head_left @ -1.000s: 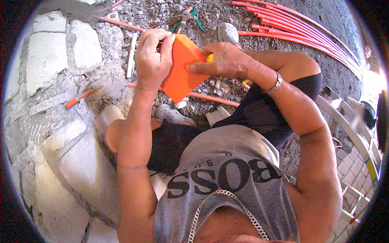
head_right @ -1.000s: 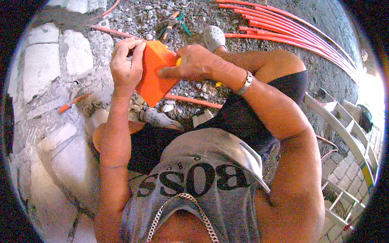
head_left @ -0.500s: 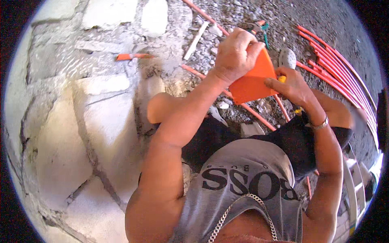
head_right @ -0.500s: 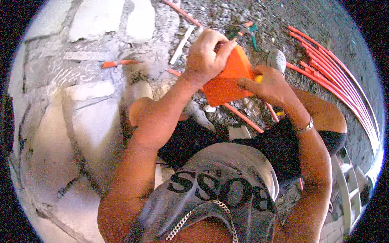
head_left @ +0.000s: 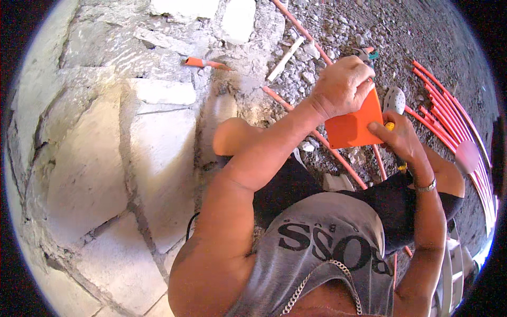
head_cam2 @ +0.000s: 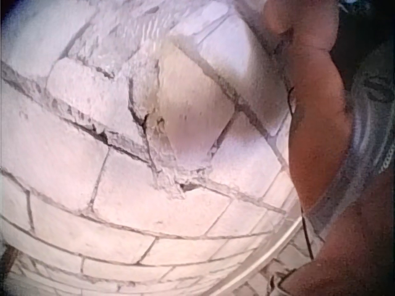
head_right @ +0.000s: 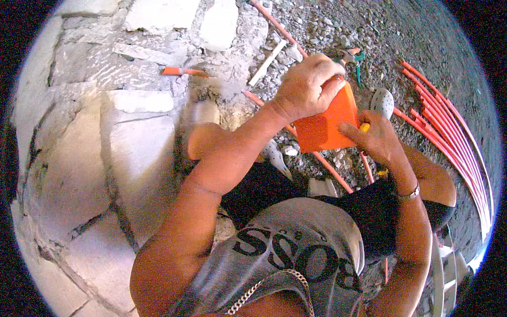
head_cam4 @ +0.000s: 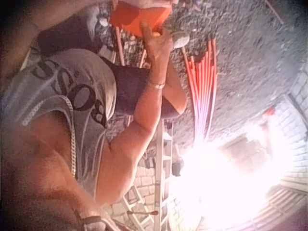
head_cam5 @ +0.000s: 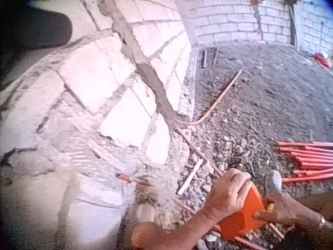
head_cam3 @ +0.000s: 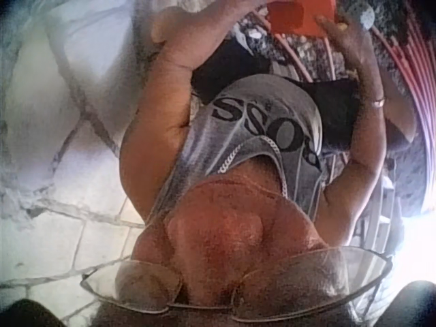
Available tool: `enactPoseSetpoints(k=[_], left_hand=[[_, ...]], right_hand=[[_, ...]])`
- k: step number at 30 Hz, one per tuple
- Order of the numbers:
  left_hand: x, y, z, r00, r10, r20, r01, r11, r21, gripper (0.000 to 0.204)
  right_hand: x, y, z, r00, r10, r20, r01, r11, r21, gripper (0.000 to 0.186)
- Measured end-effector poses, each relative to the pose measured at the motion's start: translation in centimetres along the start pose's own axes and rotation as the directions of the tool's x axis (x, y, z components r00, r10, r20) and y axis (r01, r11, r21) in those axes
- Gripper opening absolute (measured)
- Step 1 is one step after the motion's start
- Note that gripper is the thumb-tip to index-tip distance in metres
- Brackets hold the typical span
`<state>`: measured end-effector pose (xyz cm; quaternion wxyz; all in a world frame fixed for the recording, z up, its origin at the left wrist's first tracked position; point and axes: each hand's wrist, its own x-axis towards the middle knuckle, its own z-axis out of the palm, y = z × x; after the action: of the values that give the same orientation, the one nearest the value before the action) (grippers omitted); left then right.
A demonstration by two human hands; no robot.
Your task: Installing an orange electrical junction box into a wall conduit and preparing wires.
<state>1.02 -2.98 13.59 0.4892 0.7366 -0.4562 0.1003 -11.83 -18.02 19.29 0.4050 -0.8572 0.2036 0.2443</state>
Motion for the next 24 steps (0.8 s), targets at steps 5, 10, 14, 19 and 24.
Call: enactPoseSetpoints(k=[5, 10, 14, 19, 24], left_hand=[[-0.1, -0.4, 0.0, 0.998, 0.044, 0.049, -0.047, 0.998, 0.052, 0.014], [-0.4, -0.6, 0.5, 0.995, -0.057, 0.077, 0.045, 0.987, 0.155, 0.022], [-0.2, -0.6, 0.2, 0.992, 0.04, 0.12, -0.047, 0.997, 0.056, 0.015], [-0.4, -0.2, 0.3, 0.978, -0.062, 0.2, 0.018, 0.977, 0.214, 0.015], [-0.4, -0.5, 0.5, 0.947, -0.212, 0.241, 0.116, 0.926, 0.359, 0.031]], right_hand=[[0.0, 0.2, 0.2, 0.999, -0.033, -0.027, 0.033, 0.999, 0.029, 0.054], [0.5, 1.7, 0.7, 0.988, -0.135, -0.081, 0.127, 0.988, -0.087, 0.056], [0.7, 3.0, 0.7, 0.994, -0.101, -0.043, 0.098, 0.993, -0.059, 0.057], [0.6, 3.0, 0.6, 0.971, -0.214, -0.104, 0.196, 0.968, -0.159, 0.061], [1.2, 2.9, 0.7, 0.995, -0.088, -0.046, 0.075, 0.966, -0.246, 0.07]])
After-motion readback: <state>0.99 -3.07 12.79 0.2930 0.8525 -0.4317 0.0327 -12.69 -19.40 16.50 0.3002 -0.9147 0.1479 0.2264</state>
